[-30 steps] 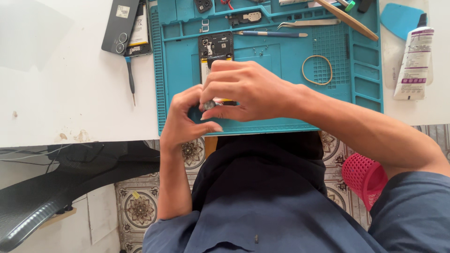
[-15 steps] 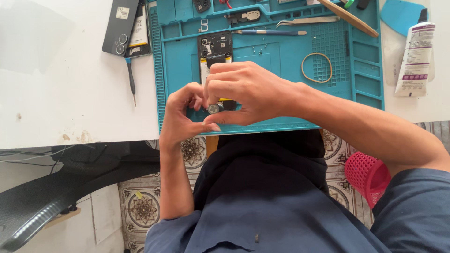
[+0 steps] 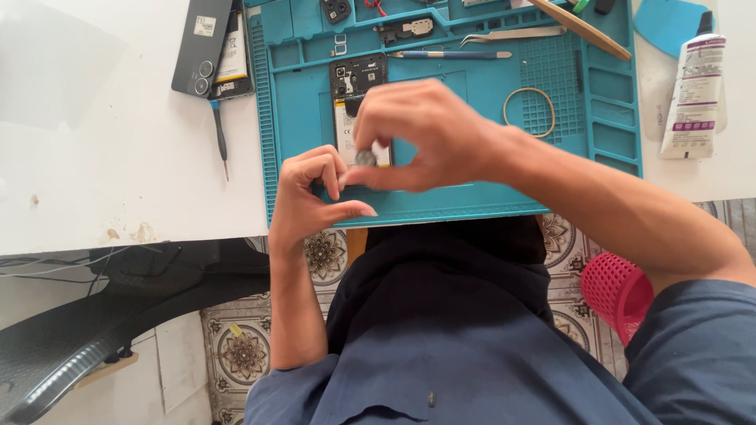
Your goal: The person uses a screwdriver to remove screws from a disassembled smartphone placed on a blue work mat. They then use tweezers to lift and reposition small internal components and connectors. The person continues to manipulate the phone's internal parts with both hands, occasionally switching tools.
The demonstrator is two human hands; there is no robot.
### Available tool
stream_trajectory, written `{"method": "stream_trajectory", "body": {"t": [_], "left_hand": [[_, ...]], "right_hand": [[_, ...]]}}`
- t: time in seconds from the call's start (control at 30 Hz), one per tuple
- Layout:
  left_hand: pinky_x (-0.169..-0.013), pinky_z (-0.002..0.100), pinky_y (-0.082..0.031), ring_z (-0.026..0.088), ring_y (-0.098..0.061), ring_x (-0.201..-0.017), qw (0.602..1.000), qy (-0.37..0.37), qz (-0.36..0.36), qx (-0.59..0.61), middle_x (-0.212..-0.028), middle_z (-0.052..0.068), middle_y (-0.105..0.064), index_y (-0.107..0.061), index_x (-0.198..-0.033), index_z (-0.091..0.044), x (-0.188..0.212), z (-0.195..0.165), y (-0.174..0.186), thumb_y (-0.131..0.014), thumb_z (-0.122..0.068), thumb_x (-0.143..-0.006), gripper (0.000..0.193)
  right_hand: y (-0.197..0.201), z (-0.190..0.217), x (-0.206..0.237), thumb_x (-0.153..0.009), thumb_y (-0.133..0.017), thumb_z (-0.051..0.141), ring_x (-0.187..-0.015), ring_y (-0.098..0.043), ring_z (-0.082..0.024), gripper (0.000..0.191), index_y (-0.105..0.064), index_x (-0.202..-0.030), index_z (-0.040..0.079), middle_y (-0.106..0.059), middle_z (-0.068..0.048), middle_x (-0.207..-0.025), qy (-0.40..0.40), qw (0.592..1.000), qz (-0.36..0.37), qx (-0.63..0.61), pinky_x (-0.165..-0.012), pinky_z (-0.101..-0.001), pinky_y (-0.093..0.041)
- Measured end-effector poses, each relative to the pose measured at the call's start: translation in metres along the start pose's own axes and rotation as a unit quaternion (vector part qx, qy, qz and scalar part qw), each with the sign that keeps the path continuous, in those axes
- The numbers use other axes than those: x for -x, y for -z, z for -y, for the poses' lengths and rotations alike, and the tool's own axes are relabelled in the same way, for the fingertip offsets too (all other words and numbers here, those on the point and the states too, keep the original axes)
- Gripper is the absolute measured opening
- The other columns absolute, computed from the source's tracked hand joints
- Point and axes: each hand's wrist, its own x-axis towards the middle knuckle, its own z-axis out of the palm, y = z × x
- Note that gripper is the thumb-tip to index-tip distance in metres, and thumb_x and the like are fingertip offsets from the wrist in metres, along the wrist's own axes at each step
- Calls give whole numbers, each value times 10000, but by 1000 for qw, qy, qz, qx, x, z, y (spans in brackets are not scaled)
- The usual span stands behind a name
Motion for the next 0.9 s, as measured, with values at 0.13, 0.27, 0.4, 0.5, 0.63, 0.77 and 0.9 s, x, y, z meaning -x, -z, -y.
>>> {"method": "stream_trajectory", "body": {"t": [0.13, 0.27, 0.4, 0.5, 0.63, 0.77, 0.9], "left_hand": [[-591, 230, -294, 69, -413, -678, 999, 30, -3, -34, -754, -14, -536, -485, -678, -86, -10, -17, -2, -996, -249, -686, 536], [-565, 231, -369, 75, -442, -649, 991, 51, 53, -113, -742, -30, -570, -607, -773, -69, -35, -42, -2, -963, -282, -753, 415], [-567, 288, -439, 113, -541, -646, 965, 10, 75, -252, -784, -4, -619, -696, -903, -65, -73, -58, -5, -911, -405, -807, 413], [-598, 334, -478, 146, -605, -663, 941, -35, 80, -327, -775, 1, -626, -733, -1012, -82, -104, -56, -14, -878, -476, -831, 457], [-638, 366, -496, 177, -638, -715, 922, -93, 34, -375, -781, -10, -629, -784, -1107, -126, -131, -38, -32, -844, -378, -922, 318], [-594, 375, -499, 196, -630, -657, 930, -98, 7, -355, -747, 5, -617, -795, -1081, -123, -137, -21, -46, -851, -364, -865, 329], [-600, 374, -506, 195, -641, -675, 932, -94, 2, -349, -764, -2, -627, -807, -1032, -142, -134, -9, -55, -824, -299, -929, 188]], "right_hand": [[27, -16, 6, -981, -881, 187, -729, -645, -130, 254, -659, -947, 68, -661, -36, -860, 0, 997, -47, 63, -633, -268, -504], [53, -49, 17, -1060, -827, 135, -715, -655, -87, 194, -664, -996, 52, -681, -31, -868, -15, 988, -114, 99, -563, -197, -505], [59, -80, 30, -1117, -833, 166, -696, -667, -70, 257, -669, -952, 56, -676, -6, -799, -60, 970, -180, 151, -602, -198, -500], [61, -92, 34, -1095, -836, 177, -718, -663, -79, 259, -673, -933, 58, -671, -13, -796, -87, 961, -207, 163, -623, -205, -487], [63, -95, 28, -1079, -829, 174, -718, -674, -68, 210, -702, -954, 63, -709, -12, -834, -104, 960, -226, 132, -619, -189, -489], [65, -92, 22, -1044, -838, 200, -675, -646, -56, 190, -715, -1017, 58, -698, -6, -811, -100, 958, -229, 143, -587, -182, -455], [59, -88, 21, -1075, -847, 230, -666, -624, -56, 211, -737, -1007, 63, -696, -5, -803, -120, 958, -219, 140, -568, -186, -431]]}}
